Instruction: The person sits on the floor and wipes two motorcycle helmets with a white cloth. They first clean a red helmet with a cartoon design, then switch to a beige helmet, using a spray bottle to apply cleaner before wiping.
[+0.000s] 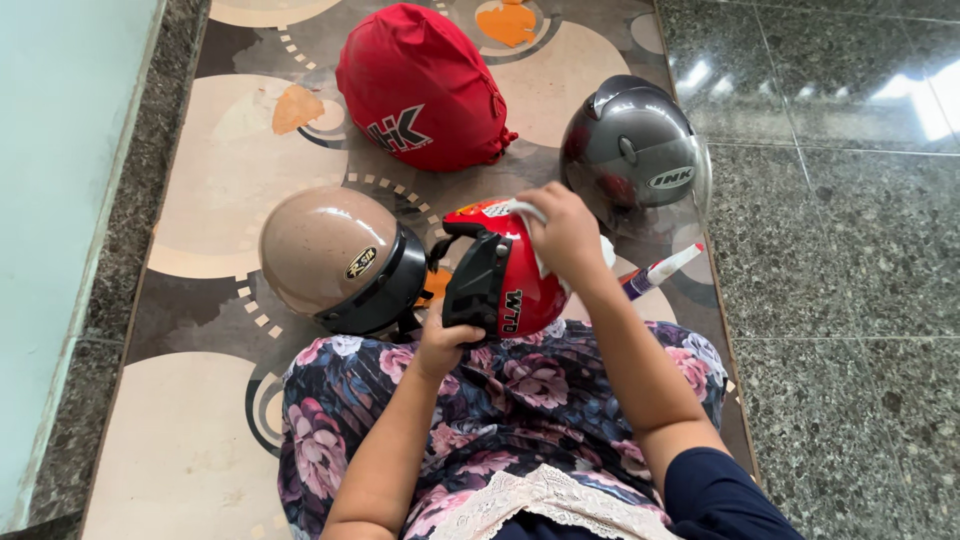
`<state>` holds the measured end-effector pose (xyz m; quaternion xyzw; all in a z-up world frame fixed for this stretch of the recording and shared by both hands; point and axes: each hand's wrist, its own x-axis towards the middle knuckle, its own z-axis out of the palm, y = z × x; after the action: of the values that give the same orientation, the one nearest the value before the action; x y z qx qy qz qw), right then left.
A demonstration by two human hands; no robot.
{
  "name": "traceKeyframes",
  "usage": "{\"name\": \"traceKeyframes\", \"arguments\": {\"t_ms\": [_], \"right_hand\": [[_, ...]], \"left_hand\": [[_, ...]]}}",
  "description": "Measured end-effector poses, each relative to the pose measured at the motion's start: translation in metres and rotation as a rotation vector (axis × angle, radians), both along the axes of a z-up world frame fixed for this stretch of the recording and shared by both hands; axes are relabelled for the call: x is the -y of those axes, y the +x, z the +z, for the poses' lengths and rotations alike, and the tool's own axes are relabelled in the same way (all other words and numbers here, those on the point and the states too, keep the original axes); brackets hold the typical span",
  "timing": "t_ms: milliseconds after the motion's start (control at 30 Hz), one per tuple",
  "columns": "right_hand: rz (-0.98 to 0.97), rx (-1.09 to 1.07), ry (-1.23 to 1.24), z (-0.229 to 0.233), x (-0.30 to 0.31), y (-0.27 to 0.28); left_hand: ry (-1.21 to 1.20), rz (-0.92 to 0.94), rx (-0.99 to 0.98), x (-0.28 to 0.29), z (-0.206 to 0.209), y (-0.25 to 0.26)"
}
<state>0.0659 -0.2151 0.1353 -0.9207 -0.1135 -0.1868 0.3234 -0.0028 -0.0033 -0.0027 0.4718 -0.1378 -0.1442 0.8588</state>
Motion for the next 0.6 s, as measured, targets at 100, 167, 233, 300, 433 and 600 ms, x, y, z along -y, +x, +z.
{"name": "traceKeyframes", "arguments": {"t_ms": [100,167,233,300,433,600], "right_hand": [[-0.023,0.155,-0.047,-0.012,-0.01,-0.027],[-0.065,0.252,-0.041,-0.026,-0.024,-0.055],[-0.066,0.338,-0.058,-0.041,-0.043,-0.077],[-0.009,0.424,-0.093,-0.053,-0.058,-0.091],[0.071,0.443,-0.08,-0.057,-0.066,-0.099],[-0.044,0.54,0.034,-0.04,-0.037,-0.061]], "left_hand": [[-0.072,-0.016,-0.094,0.005,-0.003,0.0],[-0.125,-0.002,-0.061,0.008,-0.007,0.001],[-0.183,0.039,-0.091,0.01,-0.008,0.0],[-0.245,0.099,-0.178,0.011,-0.006,0.002],[-0.472,0.059,-0.283,0.007,0.002,0.004],[-0.548,0.097,-0.202,0.005,0.011,0.006]]}}
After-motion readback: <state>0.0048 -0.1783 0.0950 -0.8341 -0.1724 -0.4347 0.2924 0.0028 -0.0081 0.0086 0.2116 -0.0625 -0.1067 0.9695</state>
